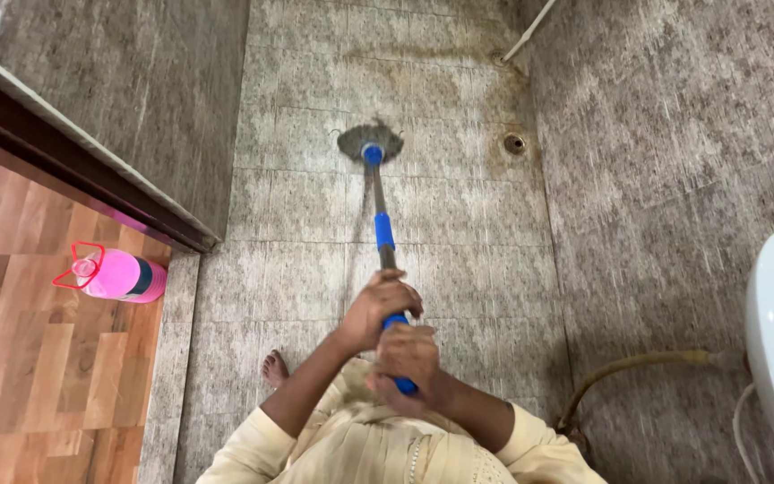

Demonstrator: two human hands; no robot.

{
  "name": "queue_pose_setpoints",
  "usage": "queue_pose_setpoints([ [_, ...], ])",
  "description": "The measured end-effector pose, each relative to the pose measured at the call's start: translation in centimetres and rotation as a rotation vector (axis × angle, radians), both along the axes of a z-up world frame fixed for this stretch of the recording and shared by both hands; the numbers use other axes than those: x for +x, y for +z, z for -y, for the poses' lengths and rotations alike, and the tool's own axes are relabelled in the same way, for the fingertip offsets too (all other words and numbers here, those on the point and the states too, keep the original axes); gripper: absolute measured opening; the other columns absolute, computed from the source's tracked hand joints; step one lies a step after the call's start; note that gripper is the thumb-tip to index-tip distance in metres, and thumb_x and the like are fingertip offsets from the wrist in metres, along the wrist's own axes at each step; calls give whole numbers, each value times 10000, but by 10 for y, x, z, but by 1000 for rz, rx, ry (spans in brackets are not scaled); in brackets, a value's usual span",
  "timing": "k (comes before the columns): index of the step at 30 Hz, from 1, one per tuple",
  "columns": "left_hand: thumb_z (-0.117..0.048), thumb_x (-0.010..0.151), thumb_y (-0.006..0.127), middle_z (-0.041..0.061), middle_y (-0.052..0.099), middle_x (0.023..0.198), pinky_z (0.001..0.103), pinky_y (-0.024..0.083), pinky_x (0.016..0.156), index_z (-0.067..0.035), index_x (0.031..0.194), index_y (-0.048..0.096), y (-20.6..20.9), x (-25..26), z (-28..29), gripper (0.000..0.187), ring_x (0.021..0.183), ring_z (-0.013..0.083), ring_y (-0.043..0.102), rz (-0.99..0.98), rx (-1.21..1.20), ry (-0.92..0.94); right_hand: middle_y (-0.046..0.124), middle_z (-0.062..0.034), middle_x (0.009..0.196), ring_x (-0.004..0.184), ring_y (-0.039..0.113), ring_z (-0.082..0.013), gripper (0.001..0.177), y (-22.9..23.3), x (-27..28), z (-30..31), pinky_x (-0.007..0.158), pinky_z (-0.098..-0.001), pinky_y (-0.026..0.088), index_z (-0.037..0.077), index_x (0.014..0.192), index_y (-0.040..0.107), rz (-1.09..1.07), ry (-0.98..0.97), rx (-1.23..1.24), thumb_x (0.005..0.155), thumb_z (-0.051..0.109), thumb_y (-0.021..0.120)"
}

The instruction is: The person mops a tiled floor in a bathroom, moving a mop back and forth across different sections of the tiles including areas near a urinal and a toilet.

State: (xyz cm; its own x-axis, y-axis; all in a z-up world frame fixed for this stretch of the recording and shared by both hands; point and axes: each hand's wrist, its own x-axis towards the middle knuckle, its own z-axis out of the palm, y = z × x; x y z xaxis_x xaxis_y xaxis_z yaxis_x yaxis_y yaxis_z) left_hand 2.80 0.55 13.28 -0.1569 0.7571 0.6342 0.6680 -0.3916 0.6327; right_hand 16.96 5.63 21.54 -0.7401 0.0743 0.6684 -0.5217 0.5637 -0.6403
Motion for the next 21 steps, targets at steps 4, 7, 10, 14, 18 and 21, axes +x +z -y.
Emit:
queue_pose_setpoints([
  [4, -183, 850, 836, 46, 543, 611, 397, 523, 633, -123, 660, 548, 2, 13, -7, 349, 595, 205, 567, 143, -7, -24, 603, -70, 751, 745, 632, -258, 274, 20, 14, -1, 720, -377, 509, 124, 845, 653, -47, 118, -17, 963, 345, 540],
  [7, -139, 822, 784, 53, 554, 655, 389, 509, 611, -112, 703, 547, -26, 3, -17, 266, 628, 221, 562, 83, 34, 7, 629, 6, 640, 605, 633, -172, 377, -24, -26, 1, 612, -331, 546, 114, 761, 703, -447, -38, -73, 982, 382, 558],
  [10, -140, 810, 752, 56, 607, 733, 382, 523, 658, -121, 751, 569, -66, -24, -39, 193, 703, 231, 595, 40, -70, 63, 605, -44, 670, 643, 608, -232, 325, -66, -31, -35, 620, -385, 480, 104, 739, 616, -173, -1, 31, 991, 290, 530],
  [14, -128, 814, 746, 46, 702, 917, 384, 555, 828, -148, 872, 636, -79, -61, -67, 125, 906, 222, 673, -164, -334, 77, 512, -59, 615, 559, 467, -228, 338, -105, -62, -56, 563, -408, 389, 98, 653, 521, 26, -48, -7, 963, 231, 515],
  [18, -133, 744, 796, 34, 739, 1064, 410, 536, 902, -145, 977, 685, -32, -45, -43, 258, 1052, 233, 691, -156, -256, 44, 491, -46, 610, 568, 465, -210, 362, -82, -44, -48, 578, -403, 387, 93, 655, 510, 39, -79, -36, 995, 217, 498],
  [21, -234, 641, 746, 62, 711, 1050, 430, 530, 968, -74, 1037, 673, 7, 2, -14, 433, 1044, 272, 651, -45, -62, -21, 508, -37, 631, 594, 508, -194, 363, -36, -4, -43, 617, -392, 424, 102, 682, 513, -29, -100, -98, 1026, 209, 468],
])
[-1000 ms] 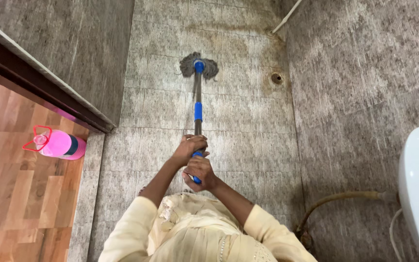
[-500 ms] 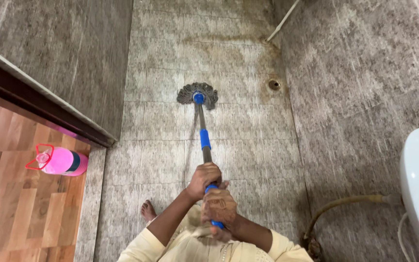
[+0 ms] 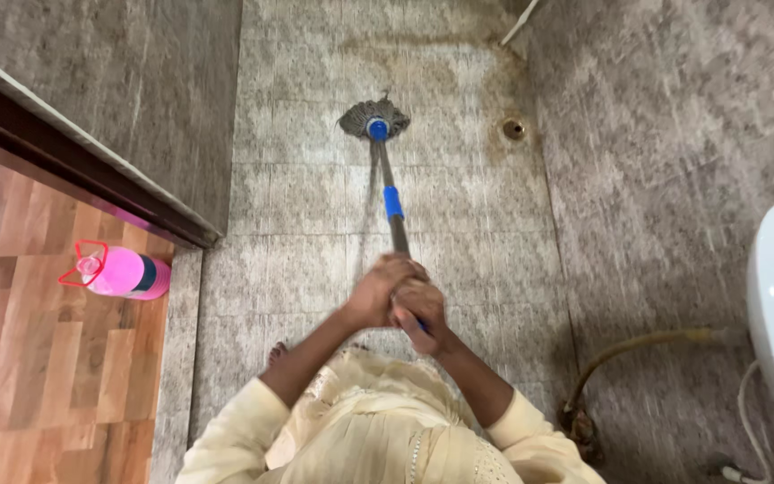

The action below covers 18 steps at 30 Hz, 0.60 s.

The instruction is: The person mops a tiled floor in a bathroom, moving a mop back and forth across different sections of the tiles including areas near a urinal and a toilet.

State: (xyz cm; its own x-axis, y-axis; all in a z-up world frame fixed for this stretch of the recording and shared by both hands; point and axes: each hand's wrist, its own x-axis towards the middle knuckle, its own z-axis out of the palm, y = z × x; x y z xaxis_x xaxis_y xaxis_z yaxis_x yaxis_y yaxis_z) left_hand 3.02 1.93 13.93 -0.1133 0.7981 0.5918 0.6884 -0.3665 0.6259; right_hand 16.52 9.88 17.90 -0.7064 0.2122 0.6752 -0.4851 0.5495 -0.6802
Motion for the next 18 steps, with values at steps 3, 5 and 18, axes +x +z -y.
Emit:
queue_pose_setpoints([
  [3, -234, 828, 686, 74, 678, 943, 378, 577, 896, -84, 957, 649, -7, 39, 19, 202, 923, 228, 651, 117, 44, -110, 486, -9, 550, 497, 455, -159, 343, 30, 29, 40, 490, -322, 385, 127, 611, 551, -17, -13, -38, 924, 264, 581],
  [5, -233, 830, 696, 49, 663, 822, 362, 588, 815, -117, 867, 653, -39, 50, 15, 129, 804, 201, 652, 110, 53, -186, 517, -21, 589, 539, 501, -168, 304, 33, 32, 51, 512, -309, 435, 124, 640, 555, -31, 9, -47, 908, 257, 606],
  [18, -213, 847, 647, 88, 704, 1021, 400, 564, 931, -76, 969, 675, -69, -23, -37, 186, 954, 231, 675, 95, -199, 2, 604, -108, 707, 685, 590, -250, 152, -70, -20, -16, 672, -396, 479, 28, 749, 614, 136, -96, 223, 877, 108, 600],
])
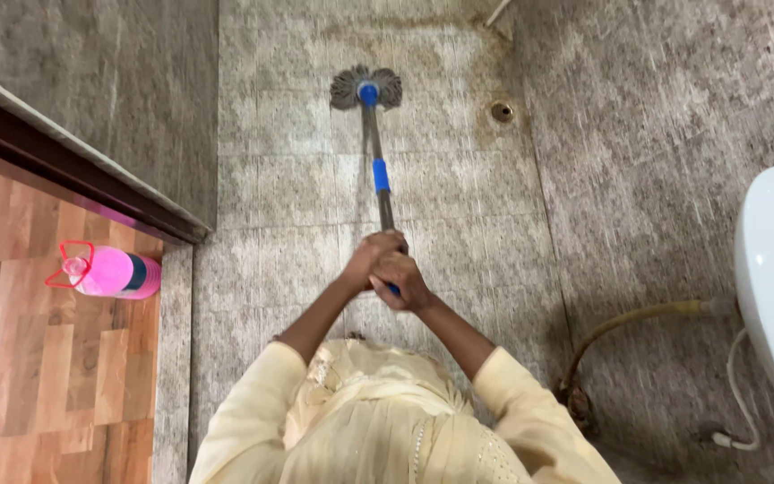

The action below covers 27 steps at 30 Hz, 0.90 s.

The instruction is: The person mops a tiled floor in a bathroom, moving a mop back and forth across different sections of the tiles including areas near a urinal and a toilet.

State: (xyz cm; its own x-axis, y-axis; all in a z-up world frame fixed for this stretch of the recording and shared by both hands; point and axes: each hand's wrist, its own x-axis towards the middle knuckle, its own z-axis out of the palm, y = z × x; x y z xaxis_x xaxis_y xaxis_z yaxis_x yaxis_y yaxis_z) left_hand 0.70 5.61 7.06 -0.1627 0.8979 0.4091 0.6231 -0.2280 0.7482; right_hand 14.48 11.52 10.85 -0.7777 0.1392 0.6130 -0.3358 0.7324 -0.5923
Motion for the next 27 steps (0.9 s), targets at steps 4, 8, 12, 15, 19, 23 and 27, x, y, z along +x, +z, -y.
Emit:
queue_pose_setpoints([
  [4, -210, 883, 736, 38, 706, 960, 406, 540, 1016, -125, 967, 709, 52, 49, 23, 122, 937, 201, 673, -35, 125, -70, 567, -42, 641, 577, 523, -182, 148, 49, 45, 25, 606, -358, 440, 88, 691, 616, 41, -35, -62, 831, 134, 608],
  [8, -394, 608, 813, 44, 647, 778, 367, 548, 900, -110, 865, 676, 91, 76, 30, 407, 758, 195, 641, -12, 11, -378, 559, -19, 665, 617, 551, -169, 178, 94, 85, 39, 626, -331, 485, 110, 751, 651, -131, 83, -143, 888, 221, 677],
  [12, -478, 569, 835, 31, 649, 855, 364, 519, 855, -122, 943, 680, 73, 69, 18, 539, 825, 215, 637, 17, 133, -412, 571, -20, 659, 614, 575, -169, 187, 74, 82, 35, 603, -326, 502, 107, 743, 650, -242, 18, -153, 909, 194, 666],
  [15, -416, 700, 805, -1, 643, 848, 346, 525, 875, -144, 916, 670, 29, 60, -7, 373, 830, 195, 625, 23, 61, -326, 518, -12, 604, 549, 509, -158, 224, 32, 57, 15, 549, -315, 443, 158, 659, 565, -259, -162, -73, 876, 176, 618],
  [19, -284, 764, 718, 50, 648, 905, 385, 434, 1007, -104, 917, 662, -20, 21, -27, 243, 955, 251, 628, -17, 122, -241, 583, -98, 688, 624, 574, -254, 139, 16, 24, -4, 618, -377, 462, 41, 750, 603, -110, -154, -92, 877, 89, 628],
  [23, -246, 792, 683, 40, 641, 844, 359, 419, 960, -118, 837, 671, -22, 16, -26, 137, 867, 228, 625, -12, 58, -186, 547, -98, 648, 617, 580, -295, 147, 41, 20, 12, 635, -408, 464, 30, 721, 605, -25, -191, -61, 844, 57, 681],
  [27, -217, 827, 690, 13, 645, 808, 357, 458, 894, -137, 799, 662, 26, 71, 0, 89, 840, 190, 627, -130, 118, -139, 523, -91, 621, 569, 553, -261, 232, 93, 69, 32, 546, -392, 407, 50, 649, 548, 7, -189, -109, 843, 40, 675],
])
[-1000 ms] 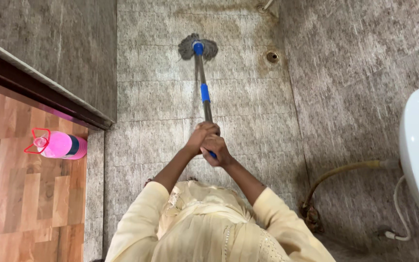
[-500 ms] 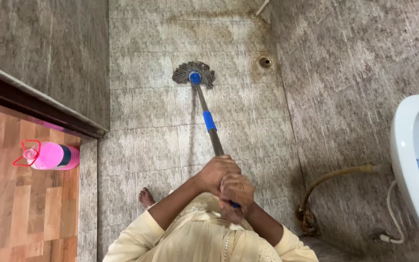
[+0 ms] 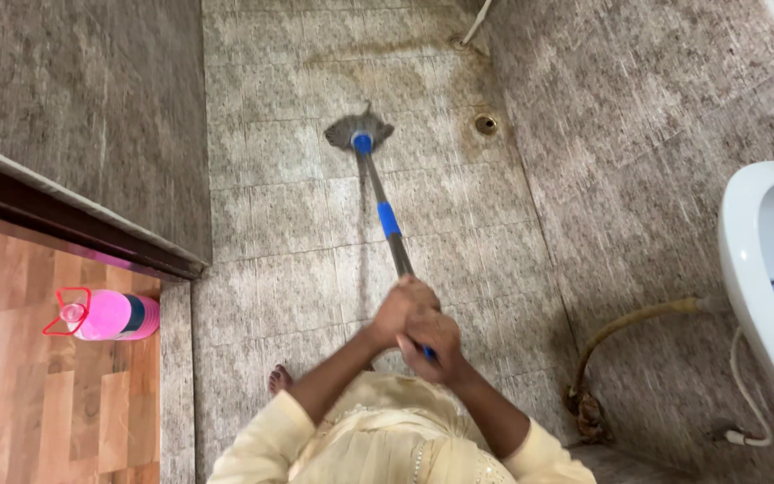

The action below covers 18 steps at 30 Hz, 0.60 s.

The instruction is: The person mops a tiled floor in a bathroom, moving a mop back and forth across different sections of the tiles including areas near a urinal and a toilet.

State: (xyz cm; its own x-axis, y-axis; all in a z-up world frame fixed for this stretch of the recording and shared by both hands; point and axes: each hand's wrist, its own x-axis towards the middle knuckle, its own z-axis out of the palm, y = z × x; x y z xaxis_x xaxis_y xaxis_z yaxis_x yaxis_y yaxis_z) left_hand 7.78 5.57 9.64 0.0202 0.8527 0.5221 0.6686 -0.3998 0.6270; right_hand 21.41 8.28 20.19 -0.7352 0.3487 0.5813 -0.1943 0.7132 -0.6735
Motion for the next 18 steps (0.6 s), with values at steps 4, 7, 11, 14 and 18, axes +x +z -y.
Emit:
queue_pose_setpoints([
  [4, -229, 810, 678, 6, 605, 702, 303, 497, 689, -134, 758, 632, 46, 32, 29, 118, 651, 159, 557, 154, 141, -90, 570, 0, 639, 585, 580, -140, 87, 44, 20, 26, 585, -305, 513, 117, 699, 609, -206, 95, -91, 775, 98, 646],
  [7, -228, 798, 674, 20, 579, 672, 309, 491, 645, -138, 717, 579, 33, 18, 21, 154, 617, 172, 554, 179, 291, -135, 580, -68, 692, 640, 604, -220, 63, 45, 11, 26, 626, -340, 512, 56, 757, 617, -230, 158, -137, 787, 71, 670],
  [11, -133, 861, 656, -2, 554, 614, 298, 519, 628, -158, 658, 570, -35, -5, -15, 222, 542, 174, 508, 74, 98, 5, 620, -84, 723, 690, 648, -253, 42, -7, -19, 4, 722, -395, 531, 44, 800, 634, -285, -35, 139, 812, 53, 673],
  [14, -174, 809, 652, 29, 554, 769, 361, 557, 839, -131, 750, 535, -73, -37, -18, 138, 731, 192, 591, -71, 135, 56, 503, -60, 585, 535, 542, -214, 64, -53, -50, -16, 568, -341, 472, 41, 691, 601, -223, 33, 71, 743, 34, 639],
  [18, -173, 828, 647, 25, 569, 758, 385, 511, 848, -142, 730, 558, -79, -58, -27, 136, 740, 208, 588, -62, -40, 78, 461, -53, 572, 527, 482, -202, 245, -71, -68, -17, 568, -361, 427, 56, 645, 528, -53, -23, 74, 843, 49, 673],
])
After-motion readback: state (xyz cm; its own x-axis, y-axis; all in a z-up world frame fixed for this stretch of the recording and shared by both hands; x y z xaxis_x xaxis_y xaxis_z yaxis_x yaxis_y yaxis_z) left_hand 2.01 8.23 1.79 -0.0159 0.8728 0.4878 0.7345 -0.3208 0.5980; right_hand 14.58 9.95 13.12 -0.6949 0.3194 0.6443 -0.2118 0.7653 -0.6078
